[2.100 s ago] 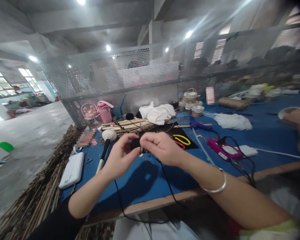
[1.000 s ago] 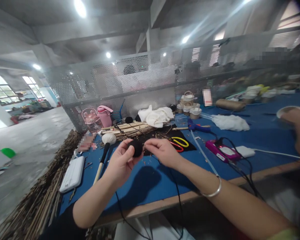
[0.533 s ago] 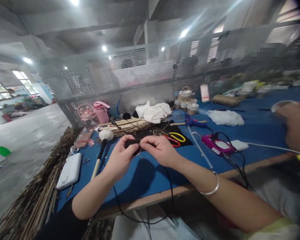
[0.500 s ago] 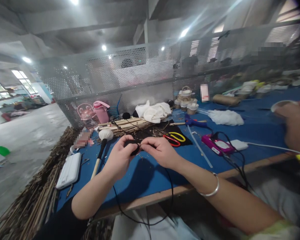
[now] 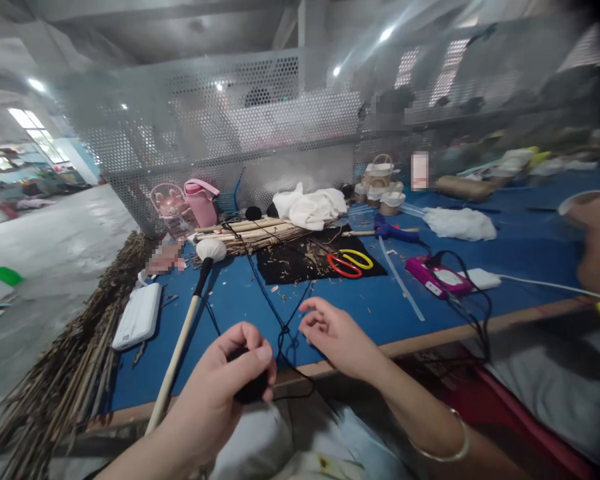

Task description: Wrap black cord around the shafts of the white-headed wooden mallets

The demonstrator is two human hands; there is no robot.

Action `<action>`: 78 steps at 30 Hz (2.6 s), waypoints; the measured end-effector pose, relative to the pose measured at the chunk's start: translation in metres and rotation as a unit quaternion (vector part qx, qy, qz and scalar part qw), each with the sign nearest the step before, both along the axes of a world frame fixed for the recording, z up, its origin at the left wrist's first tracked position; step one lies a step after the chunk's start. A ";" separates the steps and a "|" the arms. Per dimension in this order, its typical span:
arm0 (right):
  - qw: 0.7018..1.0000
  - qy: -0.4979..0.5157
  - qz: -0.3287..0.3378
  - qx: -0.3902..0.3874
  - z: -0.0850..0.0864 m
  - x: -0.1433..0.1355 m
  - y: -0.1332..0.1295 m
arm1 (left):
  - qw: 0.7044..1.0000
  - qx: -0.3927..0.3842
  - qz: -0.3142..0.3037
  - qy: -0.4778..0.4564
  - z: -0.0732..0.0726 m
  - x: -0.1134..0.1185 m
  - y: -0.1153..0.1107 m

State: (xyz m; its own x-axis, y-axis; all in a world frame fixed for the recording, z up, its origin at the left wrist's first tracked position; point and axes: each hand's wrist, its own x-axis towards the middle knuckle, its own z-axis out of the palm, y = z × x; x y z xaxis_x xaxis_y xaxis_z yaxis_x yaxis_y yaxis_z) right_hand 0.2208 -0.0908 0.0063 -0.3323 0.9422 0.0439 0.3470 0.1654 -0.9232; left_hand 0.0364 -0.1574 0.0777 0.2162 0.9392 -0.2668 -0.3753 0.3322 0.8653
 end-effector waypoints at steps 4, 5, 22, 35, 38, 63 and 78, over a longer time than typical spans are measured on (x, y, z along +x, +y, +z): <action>0.999 -0.005 0.040 0.021 -0.004 -0.016 0.006 | 0.998 0.020 0.045 -0.028 -0.004 0.004 -0.017; 0.998 -0.014 0.055 0.028 -0.005 -0.019 0.007 | 0.998 0.028 0.056 -0.031 -0.005 0.004 -0.019; 0.984 0.051 -0.002 0.170 0.024 -0.013 0.007 | 0.980 0.040 0.146 0.125 -0.046 0.012 0.012; 0.951 0.285 0.029 -0.113 0.014 -0.028 0.010 | 0.900 0.175 0.232 0.326 -0.047 0.004 0.008; 0.951 0.284 0.037 -0.113 0.013 -0.030 0.011 | 0.913 0.154 0.227 0.303 -0.046 0.006 0.011; 0.944 0.320 0.019 -0.074 0.017 -0.029 0.014 | 0.941 0.095 0.169 0.279 -0.035 -0.009 0.031; 0.982 0.177 0.053 0.030 0.014 -0.029 0.005 | 0.898 0.234 0.124 0.350 -0.043 0.003 0.036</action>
State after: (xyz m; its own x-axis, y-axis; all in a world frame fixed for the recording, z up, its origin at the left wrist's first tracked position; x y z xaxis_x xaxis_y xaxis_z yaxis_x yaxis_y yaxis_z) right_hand 0.1917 -0.0856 0.0205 -0.3821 0.8953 0.2288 -0.0164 0.2410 -0.9704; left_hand 0.0394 -0.1210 0.0345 -0.0816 0.9800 0.1816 0.3040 -0.1490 0.9409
